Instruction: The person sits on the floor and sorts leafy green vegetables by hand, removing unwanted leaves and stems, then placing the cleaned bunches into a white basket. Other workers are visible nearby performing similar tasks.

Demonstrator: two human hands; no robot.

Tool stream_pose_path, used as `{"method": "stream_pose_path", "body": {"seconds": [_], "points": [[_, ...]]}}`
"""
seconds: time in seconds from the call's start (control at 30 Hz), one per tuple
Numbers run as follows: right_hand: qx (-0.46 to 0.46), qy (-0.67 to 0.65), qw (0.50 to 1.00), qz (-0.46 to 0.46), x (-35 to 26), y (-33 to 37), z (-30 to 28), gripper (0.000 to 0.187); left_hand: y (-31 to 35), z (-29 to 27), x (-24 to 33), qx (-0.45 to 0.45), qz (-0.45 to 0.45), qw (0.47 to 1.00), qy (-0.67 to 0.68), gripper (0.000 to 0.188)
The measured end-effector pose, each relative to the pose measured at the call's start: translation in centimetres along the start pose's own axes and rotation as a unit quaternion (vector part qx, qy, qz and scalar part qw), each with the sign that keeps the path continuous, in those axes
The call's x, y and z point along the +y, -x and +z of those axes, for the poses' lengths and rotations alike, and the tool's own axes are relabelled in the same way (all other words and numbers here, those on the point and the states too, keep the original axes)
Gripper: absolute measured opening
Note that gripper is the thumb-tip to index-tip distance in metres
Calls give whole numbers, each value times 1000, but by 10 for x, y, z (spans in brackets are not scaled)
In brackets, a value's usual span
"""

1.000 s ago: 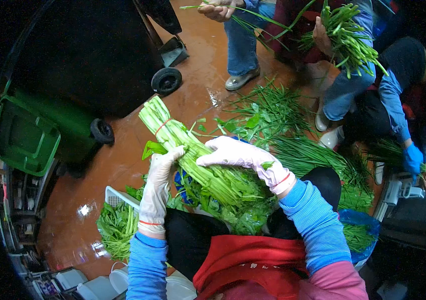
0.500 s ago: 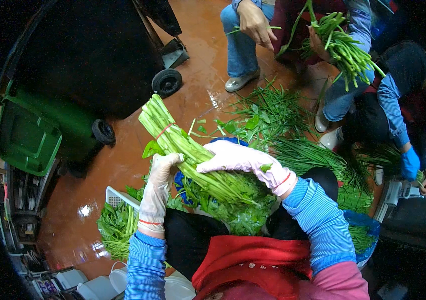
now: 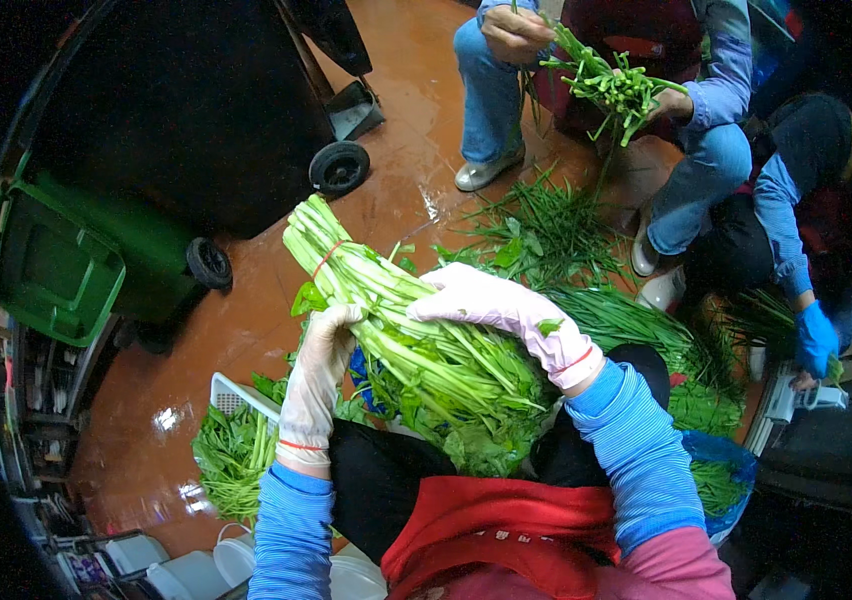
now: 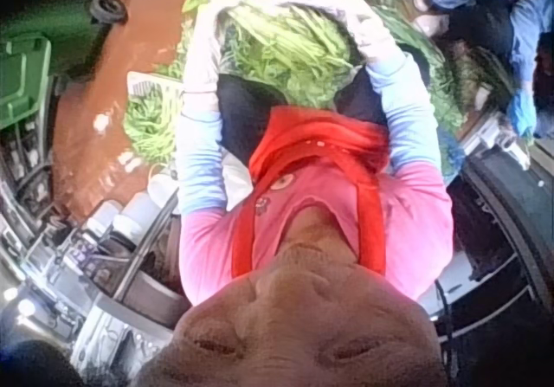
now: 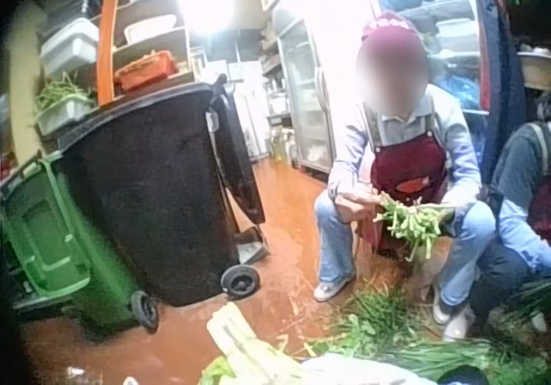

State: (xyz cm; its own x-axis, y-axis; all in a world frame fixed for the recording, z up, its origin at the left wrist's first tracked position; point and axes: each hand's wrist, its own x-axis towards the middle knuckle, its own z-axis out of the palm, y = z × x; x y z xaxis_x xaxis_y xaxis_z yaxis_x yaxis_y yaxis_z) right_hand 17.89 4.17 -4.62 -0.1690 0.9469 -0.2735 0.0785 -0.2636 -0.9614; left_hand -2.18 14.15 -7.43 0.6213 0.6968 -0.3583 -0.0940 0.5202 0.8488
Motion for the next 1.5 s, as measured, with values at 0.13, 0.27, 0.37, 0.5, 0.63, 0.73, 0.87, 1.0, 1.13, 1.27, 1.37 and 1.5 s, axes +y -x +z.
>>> {"method": "stream_pose_path", "body": {"seconds": [0.13, 0.27, 0.37, 0.5, 0.63, 0.73, 0.87, 1.0, 1.13, 1.27, 1.37, 1.5], "points": [[-18, -23, 1000, -4, 3, 0, 16, 44, -3, 6, -9, 0, 39, 999, 0, 36], [0, 26, 1000, 14, 6, 0, 14, 41, 1, 13, -6, 5, 32, 999, -40, 38], [-1, 15, 1000, 8, -8, 3, 7, 41, 4, 11, 1, -5, 31, 999, -39, 34], [-6, -1, 1000, 13, -5, 5, 2, 43, 3, 7, -1, -21, 34, 999, -18, 39], [3, -12, 1000, 25, 4, 6, 6, 45, 5, 1, 2, -52, -5, 994, 95, 52], [-8, -7, 1000, 3, 7, 4, 6, 47, 0, -4, 0, -55, 2, 991, 123, 43], [-26, 18, 999, -13, 14, 0, 11, 48, -2, -12, -6, -52, -6, 993, 108, 47], [-36, -26, 998, -34, 4, 3, 19, 48, 3, -6, 0, -26, -16, 997, 77, 53], [-30, -71, 996, -40, 5, 3, 21, 48, 5, 13, -2, -55, 33, 992, 112, 60], [-21, -12, 1000, -10, 3, -1, 27, 45, 0, 11, -6, -65, -12, 974, 217, 58], [26, 142, 989, -19, 4, -4, 28, 44, 1, 8, -6, -71, 4, 972, 224, 57], [125, 244, 961, -20, 11, -4, 28, 45, 6, 10, -1, -11, 39, 980, 196, 54]]}}
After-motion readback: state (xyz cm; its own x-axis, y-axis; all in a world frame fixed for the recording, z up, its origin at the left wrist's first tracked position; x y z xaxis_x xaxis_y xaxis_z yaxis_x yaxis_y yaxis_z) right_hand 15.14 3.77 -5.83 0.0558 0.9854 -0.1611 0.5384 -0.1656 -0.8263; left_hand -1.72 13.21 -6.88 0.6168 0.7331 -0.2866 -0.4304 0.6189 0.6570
